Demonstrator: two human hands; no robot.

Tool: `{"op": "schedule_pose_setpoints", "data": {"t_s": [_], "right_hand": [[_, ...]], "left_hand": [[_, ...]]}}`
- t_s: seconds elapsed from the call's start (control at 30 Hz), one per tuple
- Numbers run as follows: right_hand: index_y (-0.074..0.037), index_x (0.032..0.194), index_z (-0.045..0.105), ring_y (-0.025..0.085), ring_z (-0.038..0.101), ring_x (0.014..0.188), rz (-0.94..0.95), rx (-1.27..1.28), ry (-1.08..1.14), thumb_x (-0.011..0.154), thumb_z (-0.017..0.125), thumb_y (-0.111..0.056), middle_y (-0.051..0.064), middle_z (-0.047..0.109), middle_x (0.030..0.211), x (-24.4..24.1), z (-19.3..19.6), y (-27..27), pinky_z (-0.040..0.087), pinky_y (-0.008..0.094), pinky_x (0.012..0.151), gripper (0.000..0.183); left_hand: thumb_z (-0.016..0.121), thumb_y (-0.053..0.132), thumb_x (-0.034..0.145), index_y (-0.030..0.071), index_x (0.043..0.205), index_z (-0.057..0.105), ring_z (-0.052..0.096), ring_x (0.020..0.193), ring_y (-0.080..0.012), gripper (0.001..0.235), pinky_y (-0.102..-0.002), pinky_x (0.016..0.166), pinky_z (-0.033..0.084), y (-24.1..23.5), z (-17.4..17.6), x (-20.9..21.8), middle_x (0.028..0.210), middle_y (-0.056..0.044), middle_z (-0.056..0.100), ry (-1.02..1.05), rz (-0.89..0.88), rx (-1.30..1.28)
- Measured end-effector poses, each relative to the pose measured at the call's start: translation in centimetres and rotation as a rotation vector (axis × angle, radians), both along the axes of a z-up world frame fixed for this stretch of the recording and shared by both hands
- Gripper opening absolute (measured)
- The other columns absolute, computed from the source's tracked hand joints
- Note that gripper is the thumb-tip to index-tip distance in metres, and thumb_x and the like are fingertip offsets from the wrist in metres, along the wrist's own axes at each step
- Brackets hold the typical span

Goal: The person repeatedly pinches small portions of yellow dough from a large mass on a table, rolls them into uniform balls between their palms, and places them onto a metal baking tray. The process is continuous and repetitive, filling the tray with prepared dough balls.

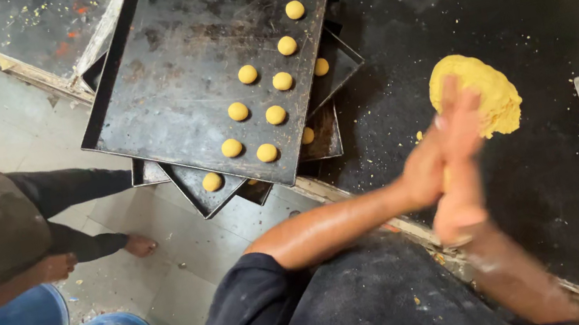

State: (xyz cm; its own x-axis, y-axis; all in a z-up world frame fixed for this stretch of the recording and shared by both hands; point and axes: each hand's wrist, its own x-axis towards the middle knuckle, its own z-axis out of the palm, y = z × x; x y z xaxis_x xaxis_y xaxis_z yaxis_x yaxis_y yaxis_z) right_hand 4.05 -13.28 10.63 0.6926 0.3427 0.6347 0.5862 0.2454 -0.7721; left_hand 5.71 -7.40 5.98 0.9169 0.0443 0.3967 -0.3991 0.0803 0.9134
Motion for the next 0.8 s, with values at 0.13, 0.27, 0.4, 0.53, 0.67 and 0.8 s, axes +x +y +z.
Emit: {"op": "schedule_pose_setpoints", "data": {"t_s": [0.13, 0.27, 0.4, 0.53, 0.67, 0.8], "right_hand": [[-0.005, 0.156, -0.015, 0.039, -0.011, 0.161, -0.002, -0.169, 0.199, 0.095, 0.038, -0.081, 0.023, -0.022, 0.168, 3.6, 4.7, -1.9, 0.007, 0.057, 0.134, 0.111], [-0.004, 0.166, -0.003, 0.032, -0.008, 0.164, 0.084, -0.325, -0.1, 0.098, 0.016, -0.086, 0.021, -0.013, 0.176, 1.0, 3.6, -0.6, 0.013, 0.047, 0.132, 0.108], [0.003, 0.159, 0.001, 0.037, 0.004, 0.162, -0.047, -0.409, 0.112, 0.096, 0.024, -0.083, 0.023, -0.007, 0.173, 2.3, 5.4, -0.2, 0.009, 0.046, 0.132, 0.109], [0.002, 0.166, -0.004, 0.031, -0.018, 0.159, 0.077, -0.457, -0.163, 0.102, 0.014, -0.079, 0.018, -0.014, 0.175, 1.5, 4.7, 0.6, -0.008, 0.043, 0.133, 0.105], [-0.001, 0.167, -0.003, 0.027, -0.011, 0.162, 0.123, -0.33, -0.107, 0.101, 0.014, -0.081, 0.013, -0.01, 0.178, 0.3, 4.6, 0.3, -0.004, 0.041, 0.134, 0.106], [0.003, 0.164, -0.005, 0.033, -0.006, 0.163, 0.066, -0.42, 0.15, 0.106, 0.032, -0.076, 0.019, -0.011, 0.175, 1.1, 4.9, 1.0, 0.004, 0.046, 0.134, 0.105]], "left_hand": [[0.015, 0.052, 0.116, -0.001, 0.168, 0.005, -0.003, 0.166, -0.0283, 0.075, -0.037, 0.136, 0.004, -0.5, 3.3, -3.0, 0.176, -0.017, -0.002, -0.121, -0.018, -0.085], [0.017, 0.052, 0.115, -0.003, 0.167, 0.002, -0.002, 0.165, -0.0294, 0.077, -0.041, 0.138, 0.007, 1.9, 4.1, -1.3, 0.179, -0.019, -0.003, -0.097, 0.056, -0.195], [0.018, 0.053, 0.117, 0.002, 0.168, -0.001, -0.008, 0.165, -0.0246, 0.074, -0.038, 0.137, 0.0, 1.1, 4.6, -3.8, 0.175, -0.013, -0.006, -0.21, 0.106, -0.034], [0.015, 0.058, 0.113, 0.004, 0.167, -0.008, 0.005, 0.165, -0.0257, 0.08, -0.039, 0.136, 0.013, 2.8, 5.2, -2.9, 0.177, -0.014, -0.003, -0.153, 0.039, -0.31], [0.021, 0.055, 0.114, 0.01, 0.169, -0.01, 0.0, 0.165, -0.0199, 0.078, -0.036, 0.136, 0.005, 3.0, 6.6, -4.0, 0.176, -0.007, -0.007, -0.253, 0.056, -0.189], [0.015, 0.06, 0.12, 0.002, 0.167, -0.006, 0.002, 0.167, -0.0269, 0.078, -0.038, 0.139, 0.001, 3.1, 7.5, -5.0, 0.178, -0.016, -0.003, -0.03, -0.049, -0.268]]}}
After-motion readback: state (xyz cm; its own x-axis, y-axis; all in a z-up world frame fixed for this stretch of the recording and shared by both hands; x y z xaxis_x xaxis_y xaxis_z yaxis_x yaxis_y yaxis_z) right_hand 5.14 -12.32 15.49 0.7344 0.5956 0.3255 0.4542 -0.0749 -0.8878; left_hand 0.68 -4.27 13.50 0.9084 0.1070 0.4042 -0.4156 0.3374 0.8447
